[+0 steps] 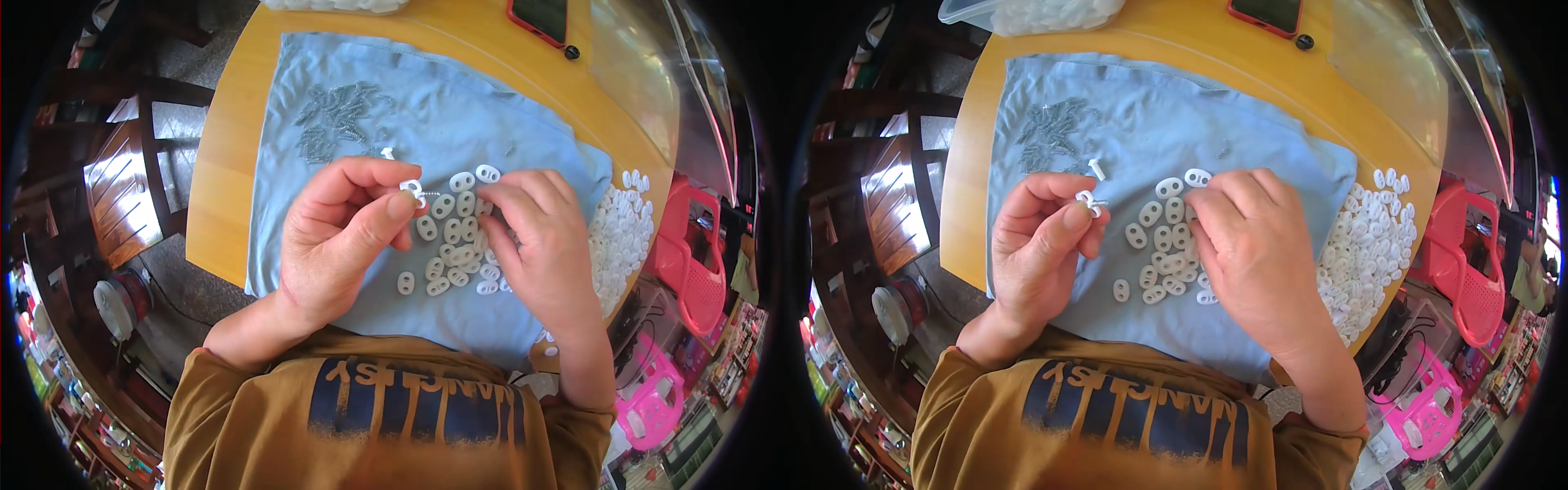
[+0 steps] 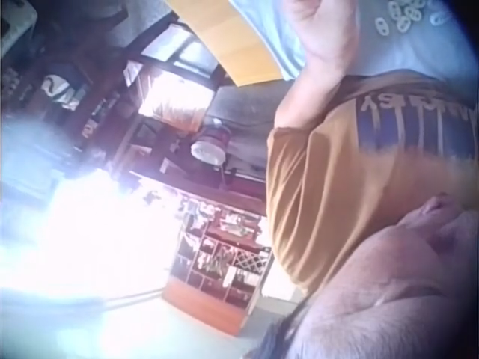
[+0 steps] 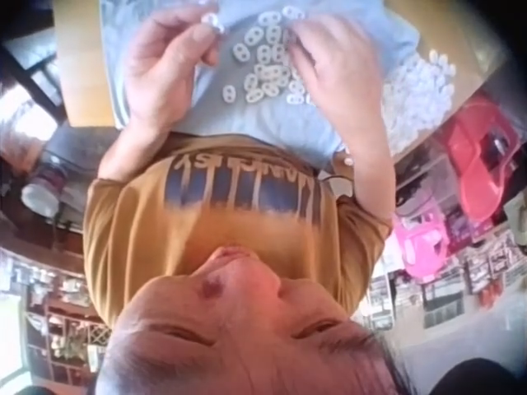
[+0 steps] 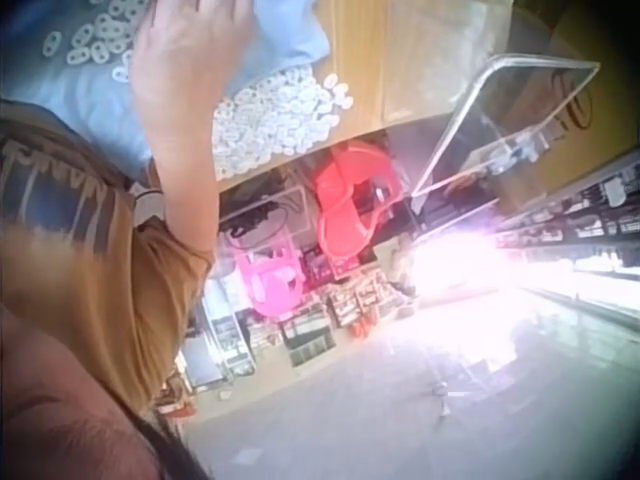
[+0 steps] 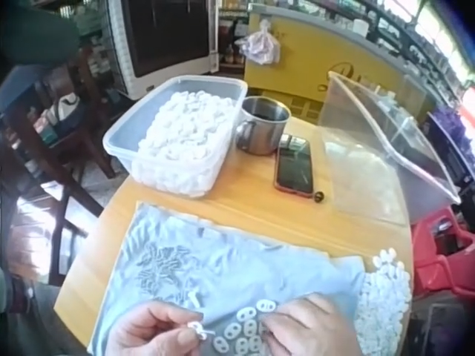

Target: Assembling small white plastic components and metal connectors at a table.

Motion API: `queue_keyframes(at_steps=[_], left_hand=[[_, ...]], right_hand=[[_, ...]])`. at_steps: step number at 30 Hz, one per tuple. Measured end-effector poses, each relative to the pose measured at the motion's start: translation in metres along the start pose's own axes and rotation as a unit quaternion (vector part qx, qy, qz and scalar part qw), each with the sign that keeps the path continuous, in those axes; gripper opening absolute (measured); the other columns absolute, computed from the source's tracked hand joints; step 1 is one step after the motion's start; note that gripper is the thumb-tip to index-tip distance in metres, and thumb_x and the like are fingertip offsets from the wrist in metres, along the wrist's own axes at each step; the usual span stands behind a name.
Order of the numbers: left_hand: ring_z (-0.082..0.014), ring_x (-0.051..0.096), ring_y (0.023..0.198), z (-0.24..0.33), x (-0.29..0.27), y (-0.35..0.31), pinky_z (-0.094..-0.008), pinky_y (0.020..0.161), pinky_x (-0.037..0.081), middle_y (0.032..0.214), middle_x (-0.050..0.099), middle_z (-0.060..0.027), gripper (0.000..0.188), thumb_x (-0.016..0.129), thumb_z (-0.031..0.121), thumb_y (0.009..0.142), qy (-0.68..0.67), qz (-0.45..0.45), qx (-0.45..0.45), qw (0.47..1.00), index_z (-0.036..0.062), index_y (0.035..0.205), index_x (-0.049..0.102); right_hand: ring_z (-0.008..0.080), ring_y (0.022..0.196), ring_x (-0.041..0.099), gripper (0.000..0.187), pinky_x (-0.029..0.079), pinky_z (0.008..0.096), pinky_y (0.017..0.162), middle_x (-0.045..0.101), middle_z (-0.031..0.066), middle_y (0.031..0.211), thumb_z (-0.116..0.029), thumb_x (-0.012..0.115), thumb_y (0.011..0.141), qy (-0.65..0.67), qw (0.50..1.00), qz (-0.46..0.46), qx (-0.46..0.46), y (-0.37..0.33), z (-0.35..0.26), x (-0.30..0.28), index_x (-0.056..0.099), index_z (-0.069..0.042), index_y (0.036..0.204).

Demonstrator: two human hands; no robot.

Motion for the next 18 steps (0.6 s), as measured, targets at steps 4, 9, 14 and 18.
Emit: queue_keyframes(at_steps=[4, 9, 14, 18], left_hand=[[-0.007, 0.055, 0.073, 0.0, 0.001, -0.001, -0.0191, 0.064, 0.045, 0.09, 0.063, -0.0057, 0.021, 0.058, 0.004, 0.088, -0.007, -0.004, 0.008, 1.0, -0.0004, 0.109, 0.056], [-0.0054, 0.054, 0.074, 0.002, 0.002, -0.004, -0.0182, 0.064, 0.044, 0.089, 0.061, -0.0027, 0.02, 0.058, 0.004, 0.089, 0.011, -0.043, -0.021, 0.999, 0.0004, 0.108, 0.057], [-0.0047, 0.053, 0.071, 0.003, 0.007, -0.008, -0.0177, 0.062, 0.044, 0.089, 0.061, -0.0018, 0.02, 0.058, 0.002, 0.087, -0.017, -0.056, -0.054, 0.997, 0.0014, 0.107, 0.057], [-0.0043, 0.053, 0.07, 0.001, 0.008, -0.008, -0.0171, 0.06, 0.043, 0.09, 0.062, -0.0023, 0.019, 0.058, 0.002, 0.088, -0.04, -0.071, -0.065, 0.995, 0.0015, 0.107, 0.056]], right_hand=[[0.0273, 0.078, 0.055, 0.026, 0.043, 0.0359, 0.071, 0.058, 0.008, 0.084, 0.002, 0.067, 0.065, -0.003, 1.0, -0.002, -0.025, -0.002, 0.001, 0.0, 0.059, -0.003, 0.089], [0.0131, 0.074, 0.053, 0.016, 0.042, 0.0251, 0.068, 0.058, 0.0045, 0.086, 0.004, 0.065, 0.077, 0.406, 0.901, 0.063, 0.138, -0.01, -0.003, 0.001, 0.056, -0.002, 0.089], [0.0083, 0.077, 0.051, 0.017, 0.042, 0.0212, 0.07, 0.057, 0.0037, 0.088, 0.001, 0.064, 0.081, 0.498, 0.852, 0.074, 0.145, -0.011, -0.012, 0.0, 0.054, -0.001, 0.094], [0.0075, 0.081, 0.054, 0.016, 0.045, 0.0206, 0.07, 0.058, 0.0044, 0.092, 0.001, 0.062, 0.084, 0.548, 0.808, 0.057, 0.208, -0.015, -0.019, 0.003, 0.053, -0.001, 0.097]])
Point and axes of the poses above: each hand's wrist, its own y-axis towards the middle knuckle, its own x-axis out of the palm, z = x × y, the point moved 2 cm from there along y, towards the middle knuckle
